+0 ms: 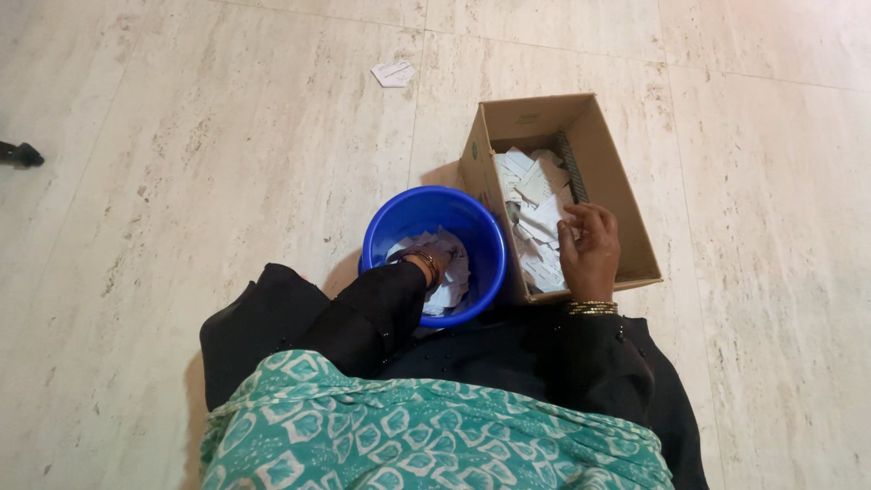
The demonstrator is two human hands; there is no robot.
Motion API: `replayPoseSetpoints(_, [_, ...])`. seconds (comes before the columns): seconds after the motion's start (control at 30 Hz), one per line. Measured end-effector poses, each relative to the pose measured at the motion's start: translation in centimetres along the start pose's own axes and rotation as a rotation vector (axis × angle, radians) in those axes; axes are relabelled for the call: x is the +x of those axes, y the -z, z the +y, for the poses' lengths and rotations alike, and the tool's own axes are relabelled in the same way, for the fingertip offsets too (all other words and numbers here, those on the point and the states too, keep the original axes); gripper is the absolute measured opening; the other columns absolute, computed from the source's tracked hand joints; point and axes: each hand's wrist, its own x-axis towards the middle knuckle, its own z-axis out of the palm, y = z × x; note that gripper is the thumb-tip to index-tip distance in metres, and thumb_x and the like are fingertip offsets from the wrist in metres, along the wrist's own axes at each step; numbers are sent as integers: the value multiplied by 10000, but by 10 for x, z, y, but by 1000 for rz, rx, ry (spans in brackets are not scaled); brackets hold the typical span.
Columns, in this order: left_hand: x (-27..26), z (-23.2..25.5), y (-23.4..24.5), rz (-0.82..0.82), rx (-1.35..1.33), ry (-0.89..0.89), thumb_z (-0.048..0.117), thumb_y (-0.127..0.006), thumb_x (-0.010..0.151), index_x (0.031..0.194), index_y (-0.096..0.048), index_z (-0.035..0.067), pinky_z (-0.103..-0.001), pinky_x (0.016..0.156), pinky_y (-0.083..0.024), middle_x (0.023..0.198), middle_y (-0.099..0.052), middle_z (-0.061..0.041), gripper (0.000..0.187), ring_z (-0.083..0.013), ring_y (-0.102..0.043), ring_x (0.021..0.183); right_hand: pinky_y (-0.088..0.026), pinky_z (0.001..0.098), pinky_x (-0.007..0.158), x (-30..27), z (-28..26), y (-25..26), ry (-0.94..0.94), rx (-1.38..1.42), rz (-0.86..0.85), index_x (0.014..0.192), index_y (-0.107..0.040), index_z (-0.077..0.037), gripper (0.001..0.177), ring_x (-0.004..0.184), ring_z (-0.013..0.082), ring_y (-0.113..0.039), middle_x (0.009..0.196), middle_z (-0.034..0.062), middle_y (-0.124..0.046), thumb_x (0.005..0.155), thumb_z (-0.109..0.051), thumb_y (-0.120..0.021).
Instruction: The person sits on the floor and transfers small pieces of paper from a blue plastic bucket into a cardboard box. They handle the paper pieces one by one or in small handfuls, moving them from the bucket to the box.
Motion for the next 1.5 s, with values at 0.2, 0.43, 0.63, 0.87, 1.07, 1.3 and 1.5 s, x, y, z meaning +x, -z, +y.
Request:
replayPoseSetpoints(0.2, [19,-17,-25,102,-44,-16,70,-644,882,1282,-693,101,-479,921,-570,1231,-709,-200,404,-368,-695,1147,-577,339,808,0,2,1,-13,14,-26,1155,-716,-55,218,966,218,-716,1290,154,-624,941,-64,-754])
replayPoseSetpoints(0.43, [-85,-25,62,536,-707,-111,9,-706,752,1176,-737,71,-403,770,-585,917,-763,-161,430,-306,-743,859,-562,353,849,-2,-8,-3,46,-3,-61,1132,-724,-46,198,989,231,-712,1249,143,-654,944,-92,-765])
replayPoseSetpoints(0.63, [-130,-2,100,573,-1205,-283,54,-695,892,1176,-710,21,-280,717,-595,828,-760,-64,287,-110,-719,769,-513,404,929,-3,-39,-10,258,31,-196,1083,-730,-81,216,1026,264,-701,1091,100,-728,914,-182,-816])
replayPoseSetpoints(0.87, [-141,24,111,638,-1244,-524,49,-674,930,1252,-660,27,-260,767,-588,870,-755,-50,323,-87,-716,813,-415,448,1098,-18,-51,-28,209,61,-329,983,-740,-102,152,890,208,-715,941,26,-767,900,-214,-801])
replayPoseSetpoints(1.07, [-119,15,99,669,-1207,-400,117,-734,899,1230,-668,54,-289,729,-587,886,-758,-57,343,-119,-712,776,-429,471,1137,-12,-29,-12,215,49,-86,972,-715,-82,77,914,192,-716,929,36,-751,970,-132,-774])
replayPoseSetpoints(1.3, [-40,-6,48,578,-590,-161,215,-845,763,1188,-703,76,-453,853,-576,1057,-730,-172,469,-345,-710,987,-544,335,889,1,0,16,-47,80,221,1060,-696,-37,98,976,194,-693,1028,79,-722,1019,-94,-765])
replayPoseSetpoints(1.5, [-1,11,9,232,-131,-138,206,-786,767,1186,-716,91,-484,947,-543,1233,-663,-203,440,-388,-649,1152,-540,354,905,3,10,15,-2,4,187,1091,-691,-23,118,1017,219,-687,1081,106,-691,1002,-56,-761])
